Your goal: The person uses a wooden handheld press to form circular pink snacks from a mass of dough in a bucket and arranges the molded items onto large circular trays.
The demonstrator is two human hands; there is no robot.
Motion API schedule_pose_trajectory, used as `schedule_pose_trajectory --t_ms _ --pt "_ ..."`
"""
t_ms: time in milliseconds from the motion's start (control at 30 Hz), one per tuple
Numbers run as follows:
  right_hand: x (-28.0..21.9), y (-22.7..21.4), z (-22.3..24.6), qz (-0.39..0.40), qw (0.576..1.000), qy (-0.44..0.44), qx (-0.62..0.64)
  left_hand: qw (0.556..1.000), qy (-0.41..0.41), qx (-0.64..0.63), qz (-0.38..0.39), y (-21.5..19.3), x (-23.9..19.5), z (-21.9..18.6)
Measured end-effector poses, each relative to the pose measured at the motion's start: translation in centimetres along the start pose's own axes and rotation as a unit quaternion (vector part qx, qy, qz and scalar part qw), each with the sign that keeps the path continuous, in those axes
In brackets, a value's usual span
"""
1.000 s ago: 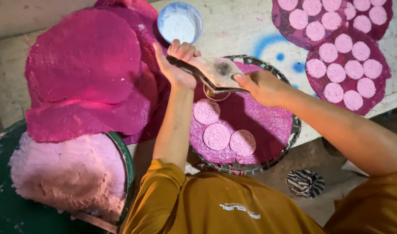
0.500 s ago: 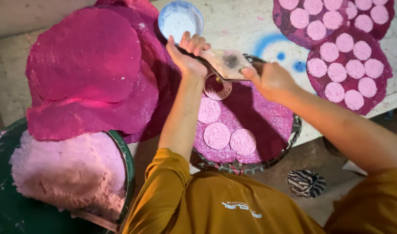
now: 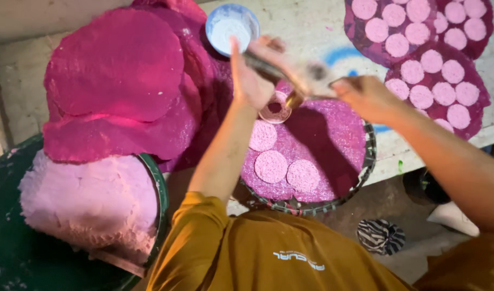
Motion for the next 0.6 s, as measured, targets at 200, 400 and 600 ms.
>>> schedule_pose_trajectory --t_ms 200,400,600 --pt "-8.2 -6.8 5.3 -0.062 0.985 -0.157 0.025 0.774 -0.175 0.563 0.231 10.8 -3.3 2.4" --pt "-20.3 -7.2 17.3 -0.113 0.823 -0.542 -0.126 0.815 -0.297 0.393 0.304 22.5 -16.6 -2.3" --pt "-24.8 -1.9 19.8 0.139 0.771 -0.621 0.004 0.573 -0.275 0.694 0.337 21.7 -25.7 -0.4"
Point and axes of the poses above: each hand's wrist, its own x-axis towards the middle knuckle, its own y-axis out of the palm, z = x × y, the point moved 10 cm from there along x, towards the middle knuckle, and after that the axes turned 4 degrees about -x, right-handed, at the moved point
